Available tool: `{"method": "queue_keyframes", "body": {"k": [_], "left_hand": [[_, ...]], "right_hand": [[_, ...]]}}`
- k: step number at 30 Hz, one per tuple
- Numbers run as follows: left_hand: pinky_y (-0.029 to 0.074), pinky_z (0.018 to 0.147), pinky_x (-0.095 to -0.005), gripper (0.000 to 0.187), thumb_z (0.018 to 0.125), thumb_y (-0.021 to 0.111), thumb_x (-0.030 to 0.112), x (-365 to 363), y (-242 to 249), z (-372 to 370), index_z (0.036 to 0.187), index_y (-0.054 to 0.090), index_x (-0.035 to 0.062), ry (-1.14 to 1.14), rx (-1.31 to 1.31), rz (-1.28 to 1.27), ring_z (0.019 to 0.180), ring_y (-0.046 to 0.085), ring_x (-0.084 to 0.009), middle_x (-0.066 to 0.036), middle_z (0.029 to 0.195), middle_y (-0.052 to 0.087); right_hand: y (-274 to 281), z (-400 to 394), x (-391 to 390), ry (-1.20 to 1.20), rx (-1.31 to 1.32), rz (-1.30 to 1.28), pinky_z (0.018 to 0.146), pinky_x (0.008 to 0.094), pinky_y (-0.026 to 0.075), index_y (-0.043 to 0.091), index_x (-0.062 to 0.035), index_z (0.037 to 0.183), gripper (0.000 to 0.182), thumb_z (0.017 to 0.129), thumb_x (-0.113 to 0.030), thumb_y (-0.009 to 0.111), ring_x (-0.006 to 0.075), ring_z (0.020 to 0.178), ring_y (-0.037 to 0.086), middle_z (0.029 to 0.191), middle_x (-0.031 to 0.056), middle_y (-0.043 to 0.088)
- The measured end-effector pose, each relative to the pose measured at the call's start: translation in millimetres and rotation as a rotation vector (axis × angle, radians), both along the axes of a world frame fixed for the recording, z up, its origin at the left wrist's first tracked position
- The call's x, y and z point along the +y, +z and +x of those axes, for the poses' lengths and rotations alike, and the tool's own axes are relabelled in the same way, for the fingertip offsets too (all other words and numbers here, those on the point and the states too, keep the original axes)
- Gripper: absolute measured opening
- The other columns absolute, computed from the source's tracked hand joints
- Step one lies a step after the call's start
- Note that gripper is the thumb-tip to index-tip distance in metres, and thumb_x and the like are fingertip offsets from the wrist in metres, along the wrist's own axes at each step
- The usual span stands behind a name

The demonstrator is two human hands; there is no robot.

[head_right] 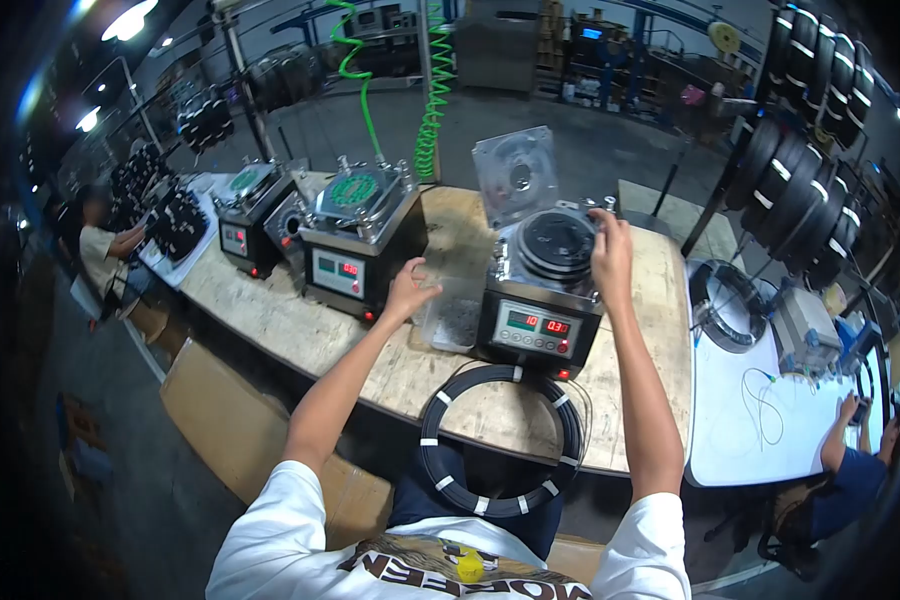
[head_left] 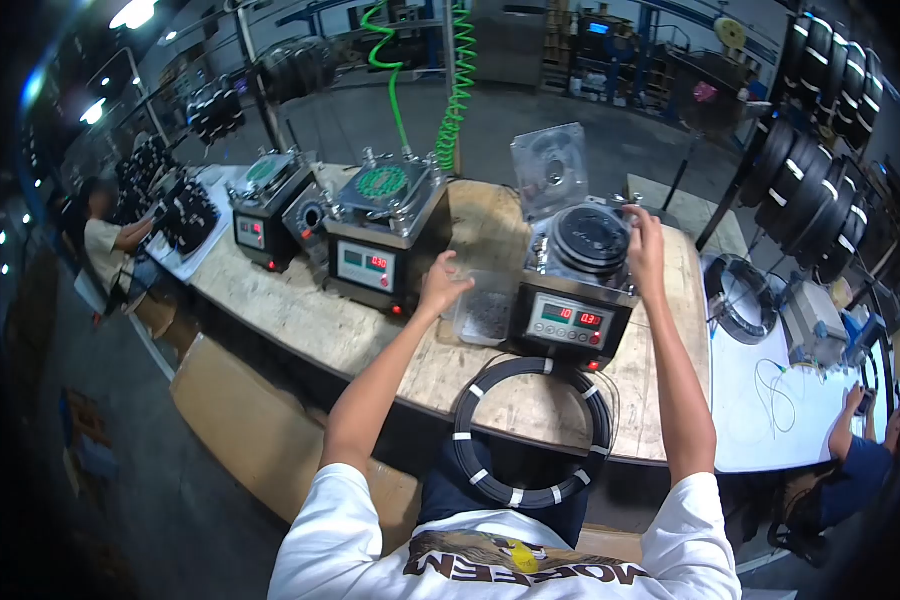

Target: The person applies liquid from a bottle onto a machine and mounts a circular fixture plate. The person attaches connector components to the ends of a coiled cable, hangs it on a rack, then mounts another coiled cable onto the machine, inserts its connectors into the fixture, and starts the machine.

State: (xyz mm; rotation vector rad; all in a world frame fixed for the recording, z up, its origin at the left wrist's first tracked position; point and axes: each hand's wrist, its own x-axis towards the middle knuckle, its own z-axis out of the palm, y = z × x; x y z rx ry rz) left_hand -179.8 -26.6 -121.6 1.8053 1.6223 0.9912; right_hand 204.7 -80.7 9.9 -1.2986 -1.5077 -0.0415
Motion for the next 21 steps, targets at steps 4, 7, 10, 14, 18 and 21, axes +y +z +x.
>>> {"method": "queue_keyframes", "body": {"k": [4, 7, 10, 14, 18, 21], "left_hand": [[0.057, 0.086, -0.0344, 0.078, 0.087, 0.086, 0.029, 62, 39, 37, 0.151, 0.048, 0.0076, -0.215, -0.415, 0.070, 0.101, 0.070, -0.0189, -0.022, 0.133, 0.062], [0.056, 0.087, -0.0308, 0.084, 0.092, 0.081, 0.032, 77, 98, 80, 0.156, 0.039, -0.0028, -0.283, -0.513, 0.190, 0.103, 0.070, -0.0199, -0.022, 0.135, 0.061], [0.053, 0.077, -0.0291, 0.061, 0.091, 0.082, 0.033, 85, 140, 109, 0.129, 0.059, -0.0086, -0.415, -0.427, 0.139, 0.088, 0.066, -0.0151, -0.013, 0.108, 0.071], [0.051, 0.072, -0.0296, 0.030, 0.093, 0.080, 0.022, 119, 121, 122, 0.098, 0.066, -0.0041, -0.317, -0.282, 0.248, 0.081, 0.063, -0.0111, -0.007, 0.092, 0.071], [0.044, 0.057, -0.0385, 0.039, 0.090, 0.081, 0.026, 119, 110, 128, 0.079, 0.061, -0.0060, -0.248, -0.259, 0.468, 0.061, 0.054, -0.0159, -0.018, 0.067, 0.060], [0.046, 0.057, -0.0456, 0.029, 0.093, 0.075, 0.018, 54, 159, 128, 0.087, 0.068, -0.0090, -0.223, 0.078, 0.526, 0.059, 0.062, -0.0401, -0.031, 0.071, 0.061]], "right_hand": [[-2, 2, 0, -0.034, -0.010, -0.036, 0.094, 0.0447, 0.048, 0.067, -0.0082, 0.122, 0.035, 0.092, 0.005, 0.055, 0.0352, 0.104, 0.059, 0.105, 0.0183, 0.060], [0, -1, -1, -0.044, 0.003, -0.049, 0.093, 0.0472, 0.049, 0.067, -0.0104, 0.124, 0.038, 0.091, 0.004, 0.058, 0.0372, 0.102, 0.061, 0.106, 0.0186, 0.061], [-3, 1, 0, -0.040, -0.011, -0.036, 0.095, 0.0508, 0.047, 0.067, -0.0099, 0.123, 0.035, 0.091, 0.001, 0.058, 0.0421, 0.108, 0.058, 0.108, 0.0212, 0.061], [6, 0, -11, -0.047, -0.081, -0.046, 0.093, 0.0505, 0.048, 0.063, -0.0119, 0.128, 0.035, 0.095, -0.004, 0.058, 0.0425, 0.103, 0.060, 0.108, 0.0208, 0.061], [13, -2, -14, -0.041, -0.106, -0.073, 0.087, 0.0507, 0.050, 0.062, -0.0072, 0.128, 0.029, 0.100, -0.012, 0.056, 0.0427, 0.096, 0.064, 0.105, 0.0209, 0.067], [22, -2, -6, 0.014, 0.003, -0.128, 0.075, 0.0456, 0.053, 0.063, -0.0023, 0.123, 0.030, 0.106, -0.026, 0.057, 0.0357, 0.082, 0.069, 0.090, 0.0175, 0.071]]}}
